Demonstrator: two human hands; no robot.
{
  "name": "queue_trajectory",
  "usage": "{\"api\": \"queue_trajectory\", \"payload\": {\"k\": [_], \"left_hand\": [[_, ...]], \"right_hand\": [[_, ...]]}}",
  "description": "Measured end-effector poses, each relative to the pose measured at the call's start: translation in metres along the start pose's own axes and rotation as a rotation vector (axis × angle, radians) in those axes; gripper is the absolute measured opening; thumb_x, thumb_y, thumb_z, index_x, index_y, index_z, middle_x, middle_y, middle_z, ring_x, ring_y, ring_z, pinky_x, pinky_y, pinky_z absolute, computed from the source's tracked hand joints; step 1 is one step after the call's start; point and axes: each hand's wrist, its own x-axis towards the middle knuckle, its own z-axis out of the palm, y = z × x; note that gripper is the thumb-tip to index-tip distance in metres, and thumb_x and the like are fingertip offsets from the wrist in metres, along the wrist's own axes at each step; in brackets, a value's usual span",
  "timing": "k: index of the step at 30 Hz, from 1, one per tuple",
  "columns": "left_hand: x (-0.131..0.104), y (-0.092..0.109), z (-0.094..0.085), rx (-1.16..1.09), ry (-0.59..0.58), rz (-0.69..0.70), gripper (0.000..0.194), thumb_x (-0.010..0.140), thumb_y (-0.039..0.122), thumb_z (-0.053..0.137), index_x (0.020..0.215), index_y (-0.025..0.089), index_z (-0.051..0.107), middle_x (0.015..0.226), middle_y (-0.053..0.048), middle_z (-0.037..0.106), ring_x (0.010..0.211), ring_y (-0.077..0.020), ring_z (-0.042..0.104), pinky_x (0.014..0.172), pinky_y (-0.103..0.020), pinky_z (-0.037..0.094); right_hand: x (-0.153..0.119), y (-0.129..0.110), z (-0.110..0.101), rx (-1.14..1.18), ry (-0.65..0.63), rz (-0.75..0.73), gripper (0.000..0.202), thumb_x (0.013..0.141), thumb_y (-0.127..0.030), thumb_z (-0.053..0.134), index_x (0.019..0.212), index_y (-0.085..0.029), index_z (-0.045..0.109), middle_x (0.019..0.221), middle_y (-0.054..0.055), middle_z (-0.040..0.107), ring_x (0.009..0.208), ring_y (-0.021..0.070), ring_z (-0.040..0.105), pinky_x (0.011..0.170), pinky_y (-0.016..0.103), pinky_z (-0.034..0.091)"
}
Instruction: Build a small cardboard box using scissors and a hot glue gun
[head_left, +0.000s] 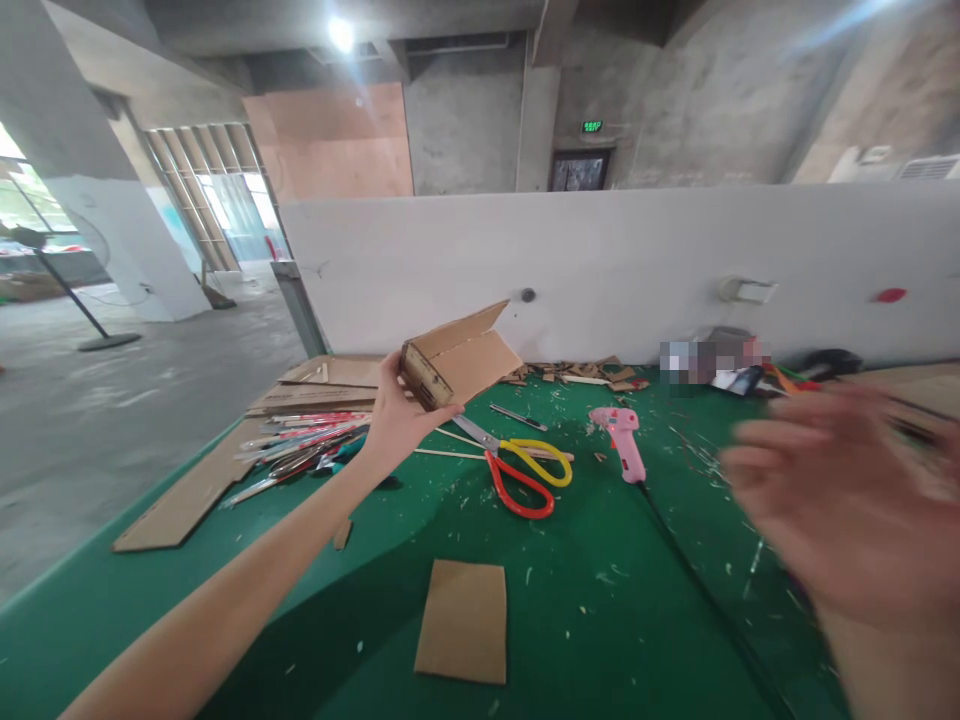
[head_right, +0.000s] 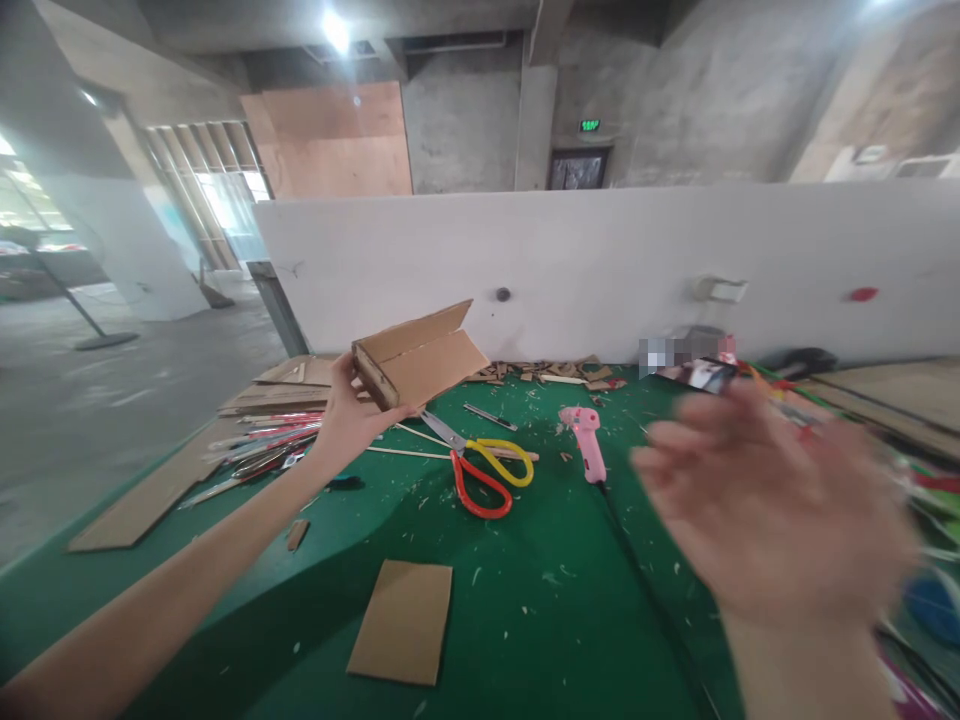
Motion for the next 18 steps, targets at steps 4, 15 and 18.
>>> {"api": "queue_trajectory", "payload": {"k": [4, 15, 18], "left_hand": [[-0.009, 0.007, 0.011, -0.271, -0.039, -0.066, 0.09, 0.054, 0.037, 0.082, 0.124, 0.024, 0.028, 0.132, -0.012, 0.038, 0.111, -0.0263, 0.053, 0.089, -0.041, 0.049], [-0.049, 0.037, 0.034, -0.679, -0.066, -0.048, 0.083, 0.055, 0.028, 0.084, 0.118, 0.03, 0.03, 0.128, -0.006, 0.038, 0.117, -0.0222, 0.048, 0.091, -0.034, 0.046], [-0.061, 0.039, 0.038, -0.772, -0.142, -0.065, 0.083, 0.055, 0.028, 0.085, 0.117, 0.032, 0.03, 0.129, -0.006, 0.039, 0.119, -0.022, 0.047, 0.095, -0.035, 0.044]], "right_hand": [[0.014, 0.052, 0.101, 0.021, -0.066, 0.329, 0.032, 0.064, -0.039, 0.077, 0.091, -0.024, 0.068, 0.105, 0.009, 0.066, 0.094, 0.0251, 0.063, 0.08, 0.041, 0.054], [0.009, 0.141, 0.16, 0.162, -0.156, 0.393, 0.033, 0.071, -0.039, 0.072, 0.096, -0.024, 0.056, 0.109, 0.004, 0.063, 0.097, 0.0196, 0.061, 0.073, 0.035, 0.057], [0.011, 0.142, 0.155, 0.133, -0.136, 0.311, 0.04, 0.072, -0.041, 0.07, 0.104, -0.026, 0.052, 0.117, 0.004, 0.06, 0.098, 0.0201, 0.062, 0.07, 0.033, 0.057]]}}
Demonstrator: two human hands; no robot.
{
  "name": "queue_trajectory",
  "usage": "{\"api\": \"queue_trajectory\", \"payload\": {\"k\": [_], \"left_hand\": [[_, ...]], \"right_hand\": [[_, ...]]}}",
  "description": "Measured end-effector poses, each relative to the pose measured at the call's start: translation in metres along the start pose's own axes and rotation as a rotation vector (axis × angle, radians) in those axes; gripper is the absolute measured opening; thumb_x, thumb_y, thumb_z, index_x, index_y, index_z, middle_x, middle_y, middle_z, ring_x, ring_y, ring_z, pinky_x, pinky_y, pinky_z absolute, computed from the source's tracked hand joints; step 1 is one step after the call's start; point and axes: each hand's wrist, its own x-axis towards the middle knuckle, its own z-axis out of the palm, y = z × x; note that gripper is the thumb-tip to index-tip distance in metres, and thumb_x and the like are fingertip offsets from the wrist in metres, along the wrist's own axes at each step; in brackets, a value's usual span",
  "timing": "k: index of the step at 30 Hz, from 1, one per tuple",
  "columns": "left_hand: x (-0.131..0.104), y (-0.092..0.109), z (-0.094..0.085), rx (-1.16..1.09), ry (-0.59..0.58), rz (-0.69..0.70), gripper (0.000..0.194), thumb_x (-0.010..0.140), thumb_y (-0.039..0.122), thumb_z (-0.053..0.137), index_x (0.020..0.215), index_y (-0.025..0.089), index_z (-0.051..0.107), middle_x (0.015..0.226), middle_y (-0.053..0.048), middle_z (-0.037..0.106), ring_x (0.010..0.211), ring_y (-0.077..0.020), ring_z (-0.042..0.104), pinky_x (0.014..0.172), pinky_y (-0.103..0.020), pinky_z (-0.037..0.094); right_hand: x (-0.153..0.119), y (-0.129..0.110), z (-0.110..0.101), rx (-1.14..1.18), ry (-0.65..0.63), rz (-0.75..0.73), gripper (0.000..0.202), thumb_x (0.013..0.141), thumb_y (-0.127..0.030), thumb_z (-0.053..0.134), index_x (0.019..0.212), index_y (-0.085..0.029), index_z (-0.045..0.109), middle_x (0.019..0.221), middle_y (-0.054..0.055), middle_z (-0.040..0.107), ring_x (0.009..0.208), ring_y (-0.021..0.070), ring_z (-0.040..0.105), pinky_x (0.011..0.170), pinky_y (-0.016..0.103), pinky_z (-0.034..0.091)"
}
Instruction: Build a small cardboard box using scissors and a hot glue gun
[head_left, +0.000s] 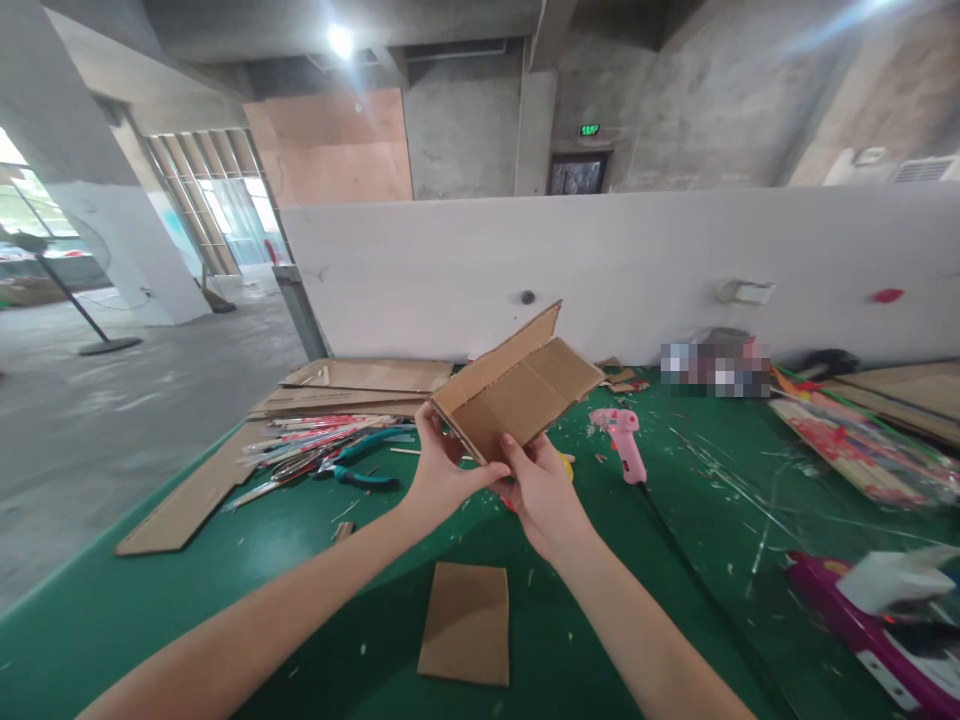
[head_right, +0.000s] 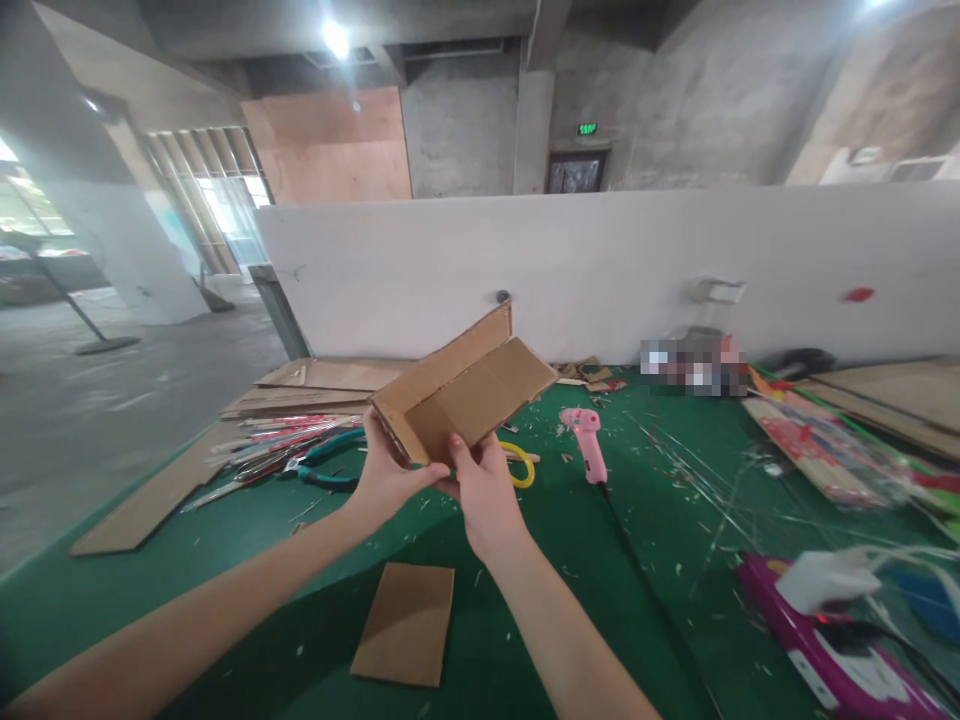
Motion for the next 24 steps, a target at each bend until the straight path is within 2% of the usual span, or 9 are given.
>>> {"api": "queue_trajectory", "payload": {"k": [4, 7, 12, 15, 18, 21, 24], "left_hand": [[0.0, -0.003, -0.009, -0.088, -0.153, -0.087, 0.073, 0.06, 0.048, 0.079, 0.116, 0.031, 0.036, 0.128, -0.005, 0.044, 0.119, -0.0236, 0.046, 0.096, -0.037, 0.042], [0.01, -0.004, -0.021, -0.081, -0.184, -0.197, 0.064, 0.065, 0.06, 0.07, 0.111, 0.025, 0.043, 0.113, -0.005, 0.053, 0.105, -0.023, 0.054, 0.086, -0.034, 0.046], [0.024, 0.001, -0.033, -0.09, -0.215, -0.417, 0.055, 0.072, 0.043, 0.072, 0.115, 0.023, 0.045, 0.117, -0.006, 0.055, 0.104, -0.0229, 0.056, 0.083, -0.034, 0.048], [0.027, 0.005, -0.04, -0.179, -0.296, -0.526, 0.063, 0.07, 0.04, 0.074, 0.122, 0.027, 0.042, 0.122, -0.008, 0.056, 0.106, -0.0253, 0.058, 0.081, -0.036, 0.05], [0.029, 0.008, -0.048, -0.244, -0.44, -0.629, 0.07, 0.067, 0.039, 0.076, 0.128, 0.028, 0.043, 0.124, -0.011, 0.057, 0.106, -0.0281, 0.06, 0.082, -0.04, 0.051], [0.031, 0.009, -0.054, -0.276, -0.527, -0.657, 0.074, 0.065, 0.034, 0.079, 0.129, 0.028, 0.044, 0.128, -0.013, 0.055, 0.108, -0.0302, 0.06, 0.083, -0.042, 0.052], [0.034, 0.01, -0.054, -0.294, -0.501, -0.6, 0.07, 0.063, 0.032, 0.081, 0.125, 0.022, 0.05, 0.129, -0.014, 0.055, 0.116, -0.0309, 0.055, 0.091, -0.043, 0.049]], "right_hand": [[0.004, -0.005, -0.012, -0.108, 0.064, -0.086, 0.043, 0.074, -0.043, 0.066, 0.11, -0.028, 0.048, 0.117, 0.003, 0.059, 0.094, 0.0214, 0.063, 0.062, 0.033, 0.058], [0.01, -0.009, -0.022, -0.234, 0.1, -0.143, 0.042, 0.073, -0.04, 0.066, 0.109, -0.027, 0.049, 0.112, 0.003, 0.062, 0.097, 0.0225, 0.063, 0.063, 0.033, 0.058], [0.019, -0.008, -0.034, -0.287, 0.034, -0.152, 0.031, 0.069, -0.031, 0.069, 0.095, -0.021, 0.056, 0.1, 0.005, 0.07, 0.094, 0.0227, 0.066, 0.08, 0.037, 0.055], [0.023, -0.006, -0.039, -0.341, 0.015, -0.175, 0.023, 0.07, -0.03, 0.068, 0.09, -0.021, 0.061, 0.099, 0.005, 0.071, 0.094, 0.0237, 0.066, 0.08, 0.037, 0.055], [0.026, -0.003, -0.042, -0.356, -0.012, -0.173, 0.021, 0.07, -0.031, 0.069, 0.088, -0.021, 0.066, 0.097, 0.005, 0.072, 0.093, 0.0248, 0.066, 0.079, 0.037, 0.055], [0.027, -0.001, -0.043, -0.318, 0.015, -0.166, 0.022, 0.068, -0.032, 0.071, 0.086, -0.021, 0.069, 0.095, 0.004, 0.072, 0.092, 0.0244, 0.067, 0.081, 0.036, 0.055], [0.028, 0.001, -0.045, -0.25, 0.029, -0.18, 0.025, 0.069, -0.031, 0.07, 0.091, -0.02, 0.07, 0.097, 0.002, 0.071, 0.094, 0.0213, 0.066, 0.089, 0.036, 0.051]]}}
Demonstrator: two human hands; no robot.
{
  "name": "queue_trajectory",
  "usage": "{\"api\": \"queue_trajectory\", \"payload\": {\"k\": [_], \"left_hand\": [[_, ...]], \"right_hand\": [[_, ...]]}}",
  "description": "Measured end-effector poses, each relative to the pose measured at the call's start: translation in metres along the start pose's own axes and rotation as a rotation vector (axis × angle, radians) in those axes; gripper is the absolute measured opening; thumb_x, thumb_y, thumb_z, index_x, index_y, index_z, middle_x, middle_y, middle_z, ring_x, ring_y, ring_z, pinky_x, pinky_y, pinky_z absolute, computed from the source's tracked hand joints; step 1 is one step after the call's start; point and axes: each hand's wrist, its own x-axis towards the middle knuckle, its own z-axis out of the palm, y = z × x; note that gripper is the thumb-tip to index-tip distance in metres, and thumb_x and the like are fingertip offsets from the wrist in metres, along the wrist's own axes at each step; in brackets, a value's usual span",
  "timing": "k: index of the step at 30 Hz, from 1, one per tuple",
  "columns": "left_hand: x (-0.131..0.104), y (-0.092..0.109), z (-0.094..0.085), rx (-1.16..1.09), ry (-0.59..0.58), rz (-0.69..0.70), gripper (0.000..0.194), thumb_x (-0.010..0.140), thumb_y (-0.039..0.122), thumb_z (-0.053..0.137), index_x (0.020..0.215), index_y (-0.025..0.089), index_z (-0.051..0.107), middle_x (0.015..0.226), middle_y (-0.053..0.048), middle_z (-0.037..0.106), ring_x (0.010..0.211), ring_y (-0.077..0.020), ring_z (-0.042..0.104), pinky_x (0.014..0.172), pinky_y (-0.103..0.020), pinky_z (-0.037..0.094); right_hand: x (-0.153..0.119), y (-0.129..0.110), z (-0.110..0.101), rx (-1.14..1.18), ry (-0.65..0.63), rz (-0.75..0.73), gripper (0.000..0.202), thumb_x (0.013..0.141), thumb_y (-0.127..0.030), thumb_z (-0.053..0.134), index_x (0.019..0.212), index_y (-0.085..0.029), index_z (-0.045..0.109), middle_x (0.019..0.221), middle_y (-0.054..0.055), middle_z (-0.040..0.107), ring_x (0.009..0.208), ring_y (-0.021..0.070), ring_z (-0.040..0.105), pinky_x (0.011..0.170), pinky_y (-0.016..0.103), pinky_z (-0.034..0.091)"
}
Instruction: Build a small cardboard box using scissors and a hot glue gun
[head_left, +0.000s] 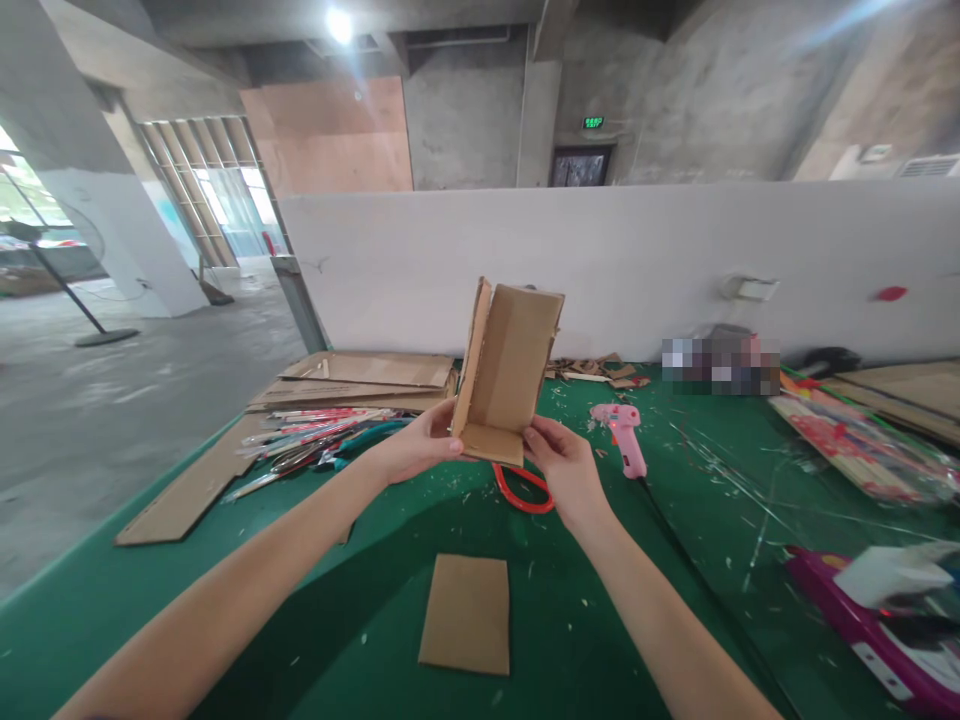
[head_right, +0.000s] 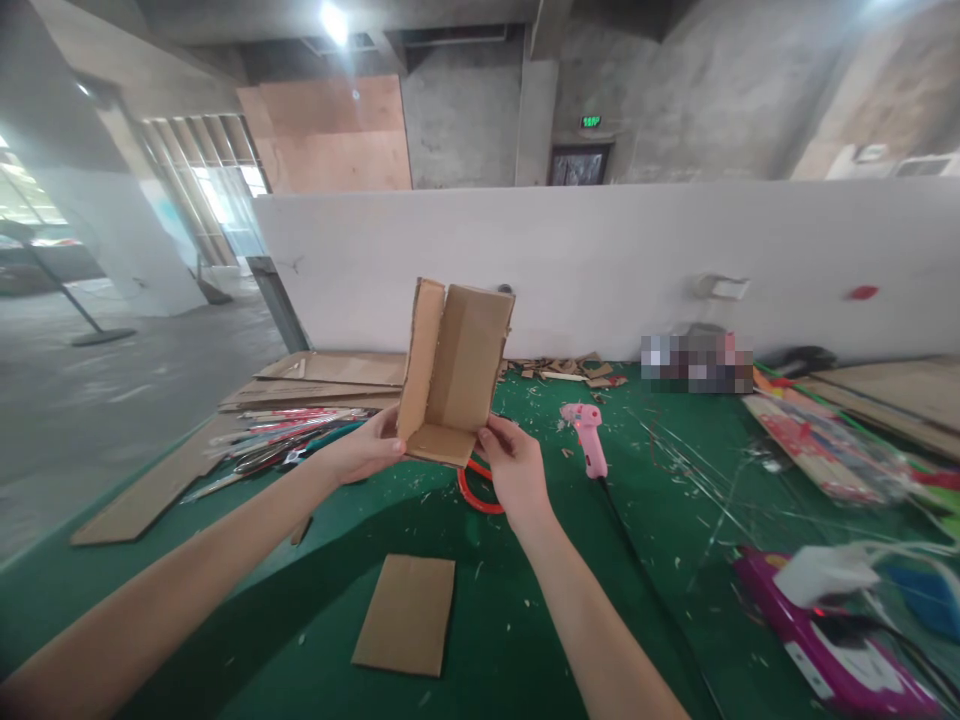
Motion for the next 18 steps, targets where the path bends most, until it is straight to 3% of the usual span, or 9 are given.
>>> {"api": "queue_trajectory", "payload": {"k": [3, 11, 15, 18], "left_hand": [[0.002, -0.002, -0.001, -0.009, 0.023, 0.038, 0.07, 0.06, 0.032, 0.083, 0.122, 0.018, 0.053, 0.127, -0.015, 0.057, 0.118, -0.0311, 0.054, 0.096, -0.045, 0.045], [0.001, -0.009, -0.007, -0.033, 0.034, 0.042, 0.069, 0.06, 0.029, 0.083, 0.121, 0.019, 0.053, 0.125, -0.015, 0.059, 0.115, -0.0296, 0.056, 0.096, -0.043, 0.046], [-0.001, -0.002, -0.004, -0.019, -0.002, -0.035, 0.072, 0.063, 0.026, 0.08, 0.127, 0.02, 0.048, 0.128, -0.016, 0.057, 0.115, -0.0319, 0.056, 0.093, -0.047, 0.048], [-0.002, 0.002, 0.003, -0.018, 0.037, -0.101, 0.06, 0.067, 0.021, 0.075, 0.122, 0.019, 0.05, 0.125, -0.015, 0.058, 0.112, -0.0313, 0.058, 0.088, -0.046, 0.051]], "right_hand": [[0.002, 0.004, -0.002, 0.055, 0.007, 0.003, 0.023, 0.07, -0.029, 0.069, 0.091, -0.02, 0.071, 0.094, 0.002, 0.072, 0.093, 0.0184, 0.066, 0.095, 0.035, 0.048], [0.002, 0.005, -0.004, 0.05, 0.012, 0.014, 0.02, 0.067, -0.027, 0.072, 0.085, -0.018, 0.069, 0.086, 0.002, 0.071, 0.085, 0.0177, 0.067, 0.09, 0.036, 0.051], [-0.001, 0.001, 0.0, 0.02, 0.011, -0.014, 0.019, 0.068, -0.029, 0.071, 0.083, -0.019, 0.067, 0.085, 0.002, 0.071, 0.084, 0.0175, 0.066, 0.087, 0.036, 0.053], [-0.003, -0.001, 0.004, -0.004, 0.03, -0.02, 0.021, 0.068, -0.032, 0.07, 0.083, -0.019, 0.064, 0.085, 0.002, 0.07, 0.083, 0.0173, 0.066, 0.084, 0.036, 0.054]]}}
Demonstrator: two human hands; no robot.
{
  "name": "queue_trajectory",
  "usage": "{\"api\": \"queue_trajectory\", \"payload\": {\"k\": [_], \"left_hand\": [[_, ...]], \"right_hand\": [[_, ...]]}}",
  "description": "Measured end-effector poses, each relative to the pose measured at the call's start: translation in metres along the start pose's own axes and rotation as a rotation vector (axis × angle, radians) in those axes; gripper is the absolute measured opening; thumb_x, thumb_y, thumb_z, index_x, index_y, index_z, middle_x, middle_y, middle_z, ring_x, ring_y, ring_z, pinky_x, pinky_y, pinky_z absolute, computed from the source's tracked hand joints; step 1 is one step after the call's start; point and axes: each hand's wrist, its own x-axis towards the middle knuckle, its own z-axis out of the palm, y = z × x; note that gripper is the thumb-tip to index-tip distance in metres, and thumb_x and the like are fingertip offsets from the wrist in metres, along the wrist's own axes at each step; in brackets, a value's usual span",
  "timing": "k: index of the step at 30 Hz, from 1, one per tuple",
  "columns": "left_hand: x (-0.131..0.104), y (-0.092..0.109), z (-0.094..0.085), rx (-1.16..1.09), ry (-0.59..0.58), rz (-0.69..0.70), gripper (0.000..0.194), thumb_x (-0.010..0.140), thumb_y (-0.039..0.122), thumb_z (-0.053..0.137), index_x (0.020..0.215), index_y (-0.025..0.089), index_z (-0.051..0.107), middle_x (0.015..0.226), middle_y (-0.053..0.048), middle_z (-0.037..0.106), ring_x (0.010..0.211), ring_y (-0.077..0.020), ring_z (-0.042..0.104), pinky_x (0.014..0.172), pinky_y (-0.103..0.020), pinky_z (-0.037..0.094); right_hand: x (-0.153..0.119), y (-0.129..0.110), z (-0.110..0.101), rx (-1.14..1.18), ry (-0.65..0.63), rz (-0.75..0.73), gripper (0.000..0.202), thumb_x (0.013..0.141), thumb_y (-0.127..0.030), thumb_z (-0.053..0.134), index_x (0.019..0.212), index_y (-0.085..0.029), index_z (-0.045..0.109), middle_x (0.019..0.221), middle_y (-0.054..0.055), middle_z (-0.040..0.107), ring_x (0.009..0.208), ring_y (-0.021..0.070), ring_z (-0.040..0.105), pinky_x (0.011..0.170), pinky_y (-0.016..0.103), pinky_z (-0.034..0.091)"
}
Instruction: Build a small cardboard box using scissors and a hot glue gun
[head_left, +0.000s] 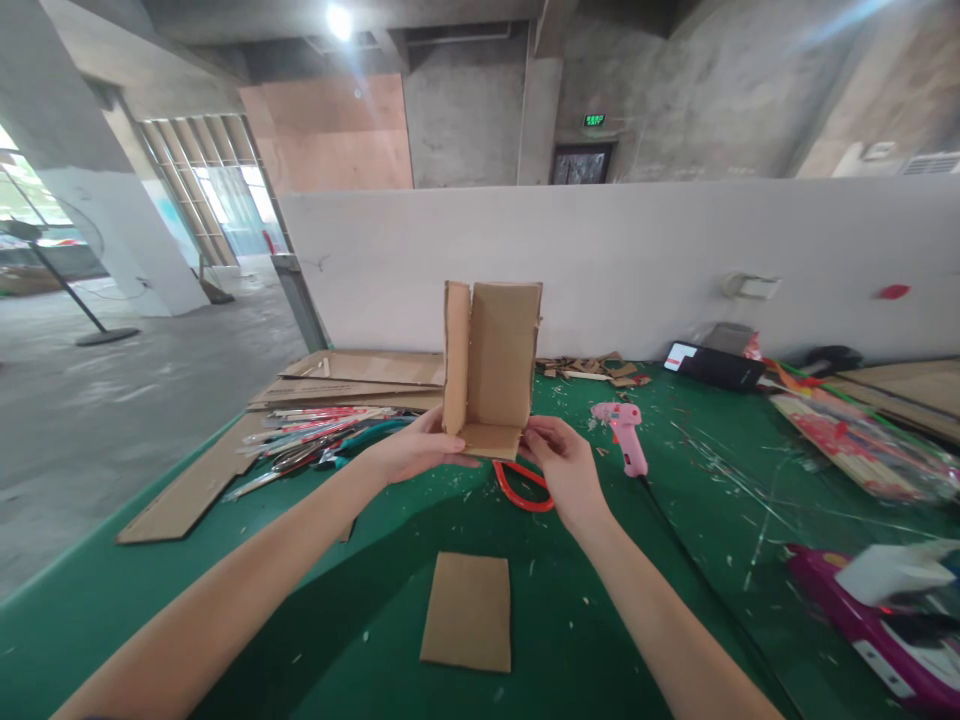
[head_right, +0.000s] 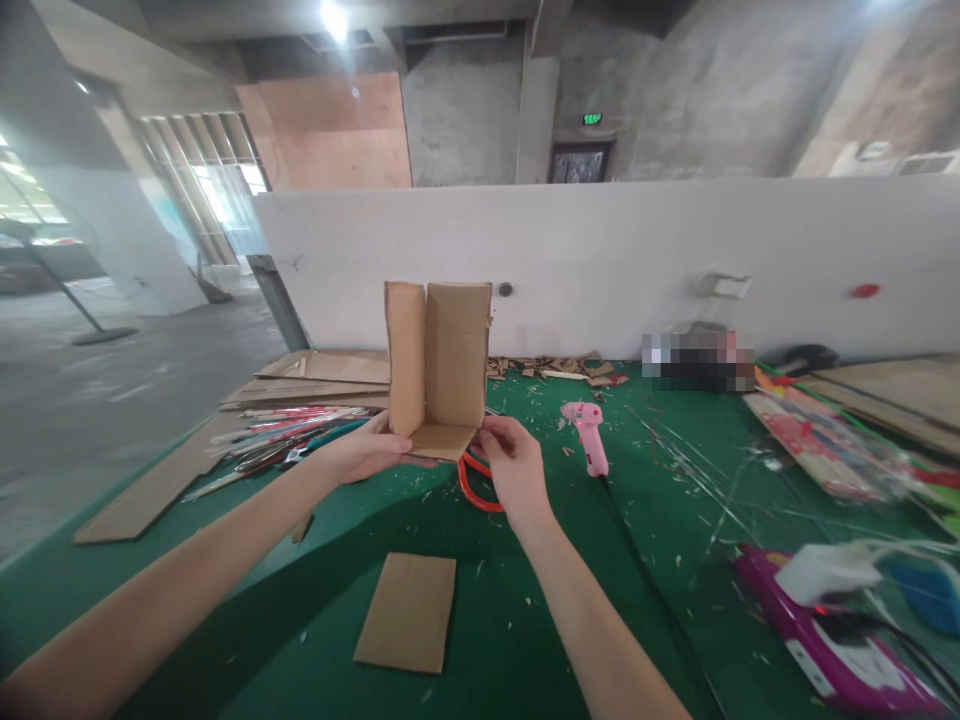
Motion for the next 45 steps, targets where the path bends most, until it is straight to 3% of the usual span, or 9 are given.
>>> {"api": "queue_trajectory", "payload": {"k": [6, 10, 12, 16, 20, 30, 45], "left_hand": [[0.003, -0.011, 0.019, -0.004, 0.163, 0.032, 0.051, 0.064, 0.013, 0.067, 0.112, 0.02, 0.053, 0.109, -0.009, 0.063, 0.089, -0.0233, 0.065, 0.071, -0.036, 0.055], [0.005, -0.022, 0.027, 0.048, 0.143, 0.087, 0.066, 0.062, 0.006, 0.062, 0.123, 0.025, 0.047, 0.12, -0.006, 0.059, 0.104, -0.0254, 0.06, 0.079, -0.038, 0.054], [0.007, -0.027, 0.032, 0.106, 0.194, 0.087, 0.066, 0.062, 0.005, 0.06, 0.124, 0.025, 0.047, 0.12, -0.006, 0.059, 0.109, -0.0265, 0.058, 0.081, -0.037, 0.054], [0.009, -0.033, 0.041, 0.158, 0.381, 0.007, 0.043, 0.07, 0.017, 0.063, 0.112, 0.019, 0.054, 0.117, -0.01, 0.062, 0.099, -0.0278, 0.062, 0.069, -0.038, 0.057], [0.009, -0.032, 0.047, 0.148, 0.448, -0.037, 0.045, 0.073, 0.024, 0.065, 0.114, 0.017, 0.051, 0.113, -0.012, 0.062, 0.088, -0.0266, 0.065, 0.059, -0.037, 0.058], [0.007, -0.032, 0.048, 0.146, 0.439, -0.034, 0.046, 0.069, 0.021, 0.069, 0.111, 0.016, 0.053, 0.106, -0.011, 0.064, 0.085, -0.0266, 0.065, 0.06, -0.039, 0.058], [0.006, -0.03, 0.05, 0.133, 0.393, -0.116, 0.05, 0.07, 0.015, 0.067, 0.117, 0.014, 0.048, 0.114, -0.016, 0.062, 0.09, -0.0274, 0.065, 0.06, -0.035, 0.058]], "right_hand": [[-0.001, 0.004, 0.005, 0.028, 0.095, 0.093, 0.033, 0.063, -0.039, 0.075, 0.084, -0.021, 0.058, 0.079, 0.001, 0.067, 0.077, 0.0172, 0.065, 0.072, 0.032, 0.054], [0.0, 0.007, 0.002, 0.141, 0.079, 0.251, 0.025, 0.058, -0.03, 0.075, 0.076, -0.019, 0.062, 0.074, 0.001, 0.067, 0.072, 0.0156, 0.064, 0.067, 0.028, 0.053], [0.0, 0.007, 0.0, 0.13, 0.06, 0.264, 0.02, 0.058, -0.027, 0.073, 0.074, -0.017, 0.065, 0.074, 0.002, 0.068, 0.07, 0.0149, 0.064, 0.067, 0.028, 0.053], [0.0, 0.008, 0.0, 0.074, 0.066, 0.271, 0.015, 0.059, -0.024, 0.071, 0.07, -0.017, 0.068, 0.07, 0.003, 0.069, 0.063, 0.0152, 0.064, 0.063, 0.028, 0.053], [0.0, 0.01, 0.0, 0.061, 0.066, 0.28, 0.016, 0.057, -0.023, 0.072, 0.071, -0.016, 0.069, 0.07, 0.004, 0.069, 0.063, 0.017, 0.065, 0.065, 0.03, 0.054], [-0.003, 0.01, -0.002, 0.06, 0.025, 0.295, 0.017, 0.058, -0.026, 0.074, 0.072, -0.016, 0.069, 0.074, 0.004, 0.071, 0.069, 0.0192, 0.067, 0.065, 0.031, 0.055], [0.001, 0.017, -0.005, -0.01, 0.036, 0.327, 0.021, 0.057, -0.022, 0.073, 0.076, -0.015, 0.067, 0.074, 0.005, 0.071, 0.068, 0.0193, 0.067, 0.064, 0.032, 0.056]]}}
